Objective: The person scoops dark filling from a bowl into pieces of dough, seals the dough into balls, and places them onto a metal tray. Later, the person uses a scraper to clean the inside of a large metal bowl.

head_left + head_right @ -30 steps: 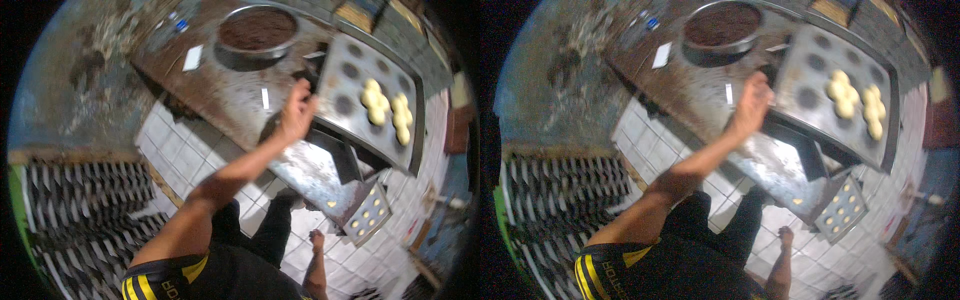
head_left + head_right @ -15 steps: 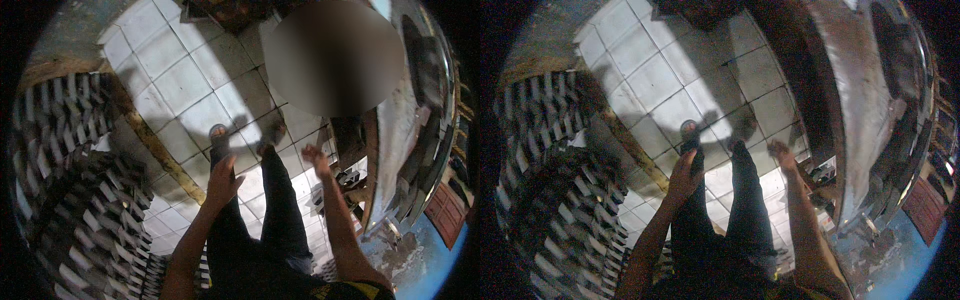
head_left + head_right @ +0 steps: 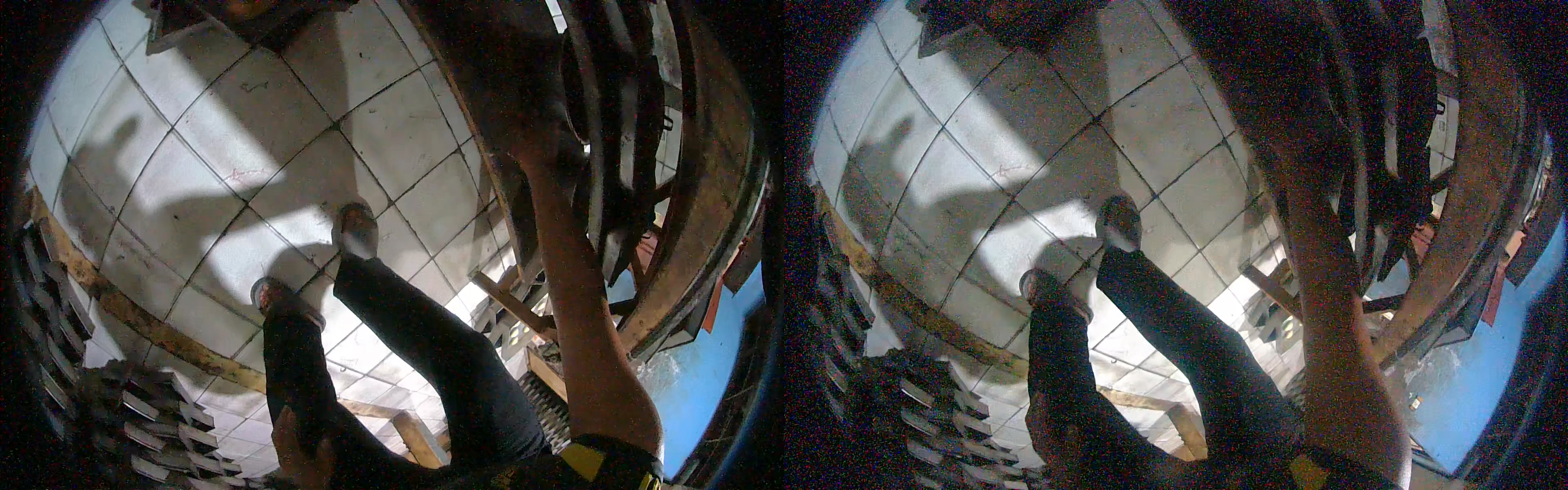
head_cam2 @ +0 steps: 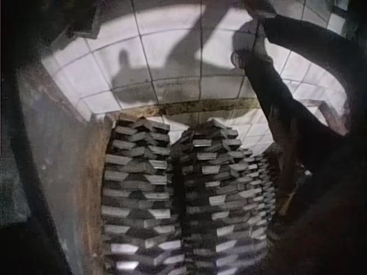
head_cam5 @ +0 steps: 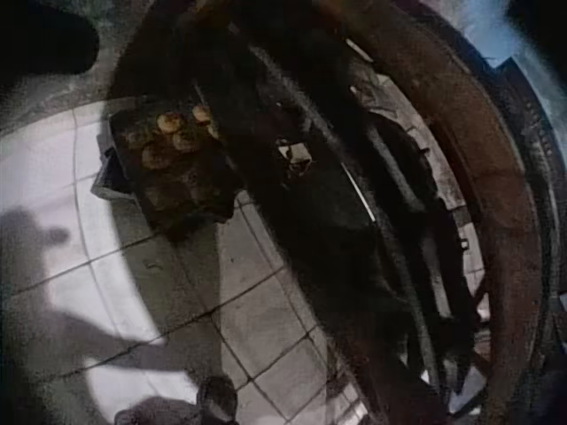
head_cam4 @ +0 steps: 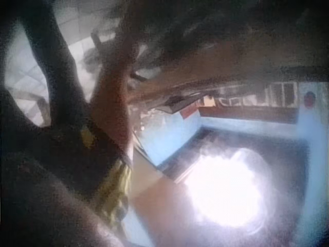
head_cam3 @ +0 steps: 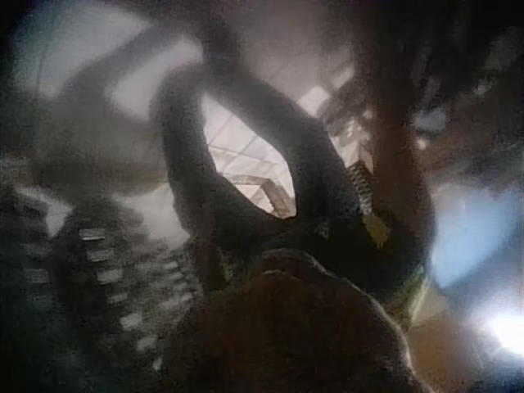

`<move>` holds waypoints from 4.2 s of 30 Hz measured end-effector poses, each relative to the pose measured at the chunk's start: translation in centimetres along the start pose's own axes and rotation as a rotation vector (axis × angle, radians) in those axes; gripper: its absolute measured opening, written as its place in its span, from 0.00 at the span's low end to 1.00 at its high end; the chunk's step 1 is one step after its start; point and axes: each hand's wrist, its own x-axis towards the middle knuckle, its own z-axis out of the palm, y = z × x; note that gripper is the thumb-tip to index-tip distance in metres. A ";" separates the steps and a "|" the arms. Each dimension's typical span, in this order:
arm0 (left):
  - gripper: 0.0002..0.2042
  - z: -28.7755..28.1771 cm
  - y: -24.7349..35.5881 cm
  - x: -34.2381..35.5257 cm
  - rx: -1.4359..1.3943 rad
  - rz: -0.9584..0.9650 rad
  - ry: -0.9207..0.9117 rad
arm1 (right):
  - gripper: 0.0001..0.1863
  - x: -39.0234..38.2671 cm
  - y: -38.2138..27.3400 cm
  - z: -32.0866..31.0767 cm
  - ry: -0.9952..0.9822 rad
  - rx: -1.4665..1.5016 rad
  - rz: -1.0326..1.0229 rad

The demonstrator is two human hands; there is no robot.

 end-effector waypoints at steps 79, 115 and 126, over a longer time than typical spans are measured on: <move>0.05 -26.2 41.1 -2.6 -1.276 0.718 -0.227 | 0.29 -40.3 -14.8 45.1 -0.311 -2.251 -0.588; 0.15 -25.0 46.6 -7.4 -1.136 0.567 -0.064 | 0.19 -47.2 -19.3 71.0 -1.268 -1.293 -0.737; 0.09 -19.4 45.0 -9.5 -1.081 0.487 0.029 | 0.18 -41.3 -15.3 67.1 -0.732 -1.753 -0.799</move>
